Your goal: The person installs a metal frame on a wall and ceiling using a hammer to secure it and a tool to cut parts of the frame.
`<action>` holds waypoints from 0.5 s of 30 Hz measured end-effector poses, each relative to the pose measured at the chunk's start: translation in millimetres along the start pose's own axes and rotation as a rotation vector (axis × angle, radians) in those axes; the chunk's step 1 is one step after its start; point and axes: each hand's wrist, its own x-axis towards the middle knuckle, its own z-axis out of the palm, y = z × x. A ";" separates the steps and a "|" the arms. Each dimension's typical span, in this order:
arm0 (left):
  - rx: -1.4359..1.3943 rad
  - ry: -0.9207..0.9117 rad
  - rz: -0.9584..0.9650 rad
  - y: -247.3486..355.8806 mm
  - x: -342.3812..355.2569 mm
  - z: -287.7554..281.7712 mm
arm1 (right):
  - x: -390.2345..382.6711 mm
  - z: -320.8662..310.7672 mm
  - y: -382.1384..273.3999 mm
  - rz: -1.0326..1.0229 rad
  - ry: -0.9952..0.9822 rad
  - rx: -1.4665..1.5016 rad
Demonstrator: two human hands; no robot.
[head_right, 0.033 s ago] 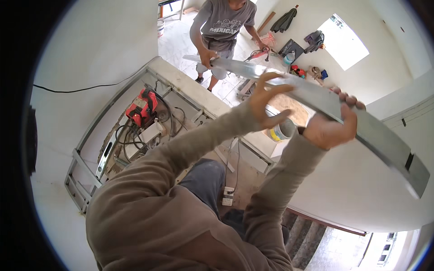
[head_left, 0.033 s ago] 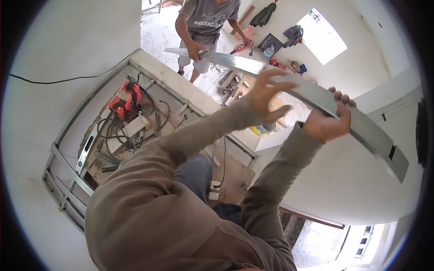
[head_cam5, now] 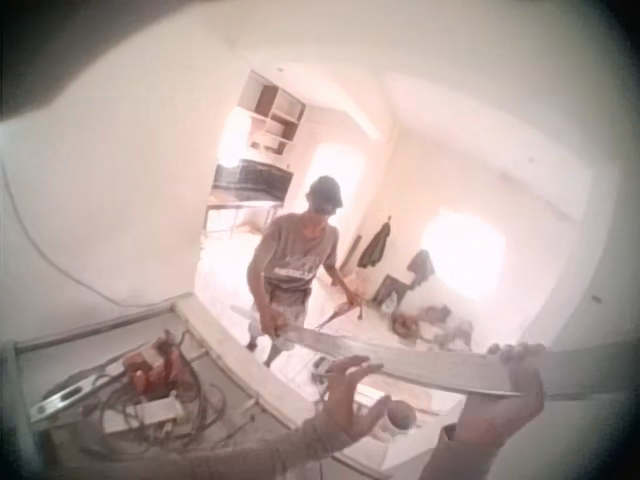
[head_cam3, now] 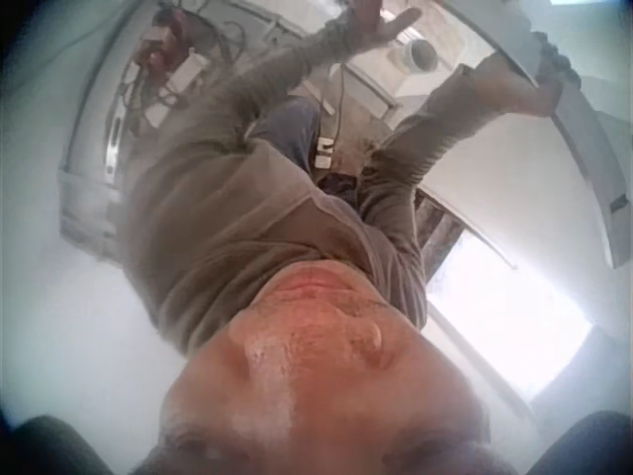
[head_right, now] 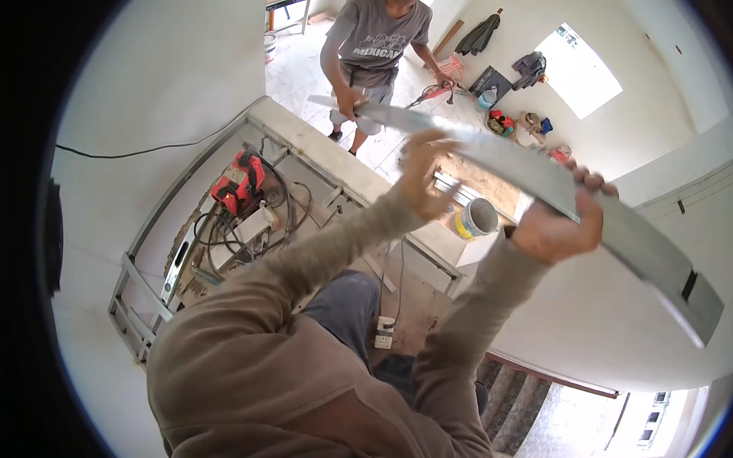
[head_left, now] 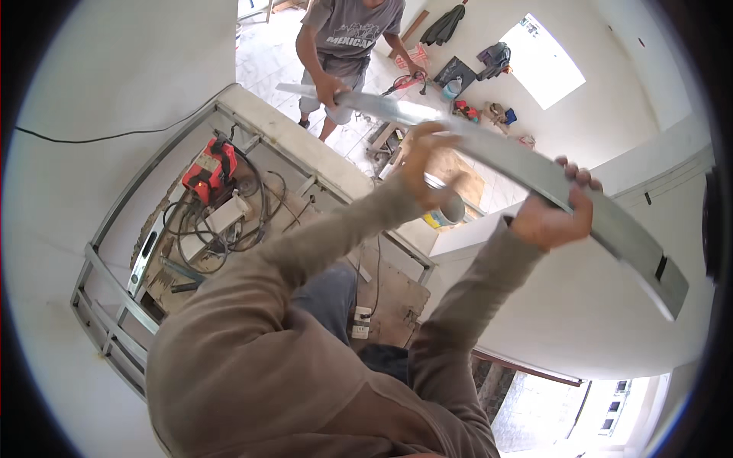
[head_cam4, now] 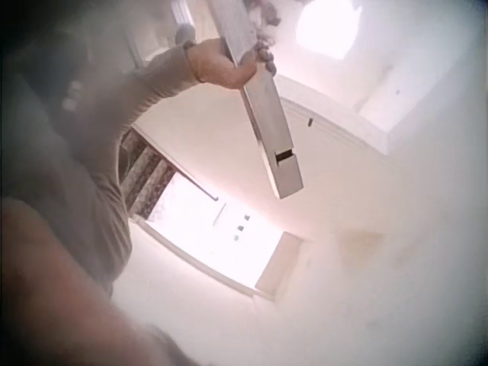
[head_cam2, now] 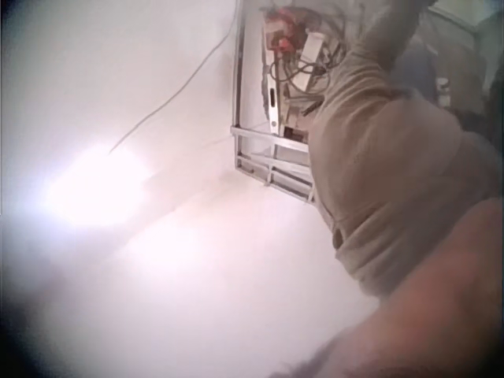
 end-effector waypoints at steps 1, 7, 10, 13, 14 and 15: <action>0.022 0.141 -0.153 -45.0 -32.3 -5.6 | -4.0 -0.8 -5.4 0.003 -0.025 -0.006; -0.698 0.965 -1.271 -187.9 -23.3 -12.2 | -39.2 -36.8 -44.2 -0.017 -0.112 -0.043; -0.850 1.098 -1.161 -221.3 -42.5 -25.6 | -48.4 -58.6 -63.5 -0.026 -0.120 -0.014; -1.115 1.062 -1.316 -220.4 -55.4 -16.1 | -52.7 -87.1 -114.5 -0.088 -0.172 -0.060; -1.052 0.965 -1.244 -226.6 -59.9 -19.5 | -52.8 -95.7 -130.0 -0.092 -0.170 -0.013; -0.998 0.856 -1.183 -229.5 -63.5 -18.4 | -54.9 -106.3 -143.4 -0.109 -0.162 0.022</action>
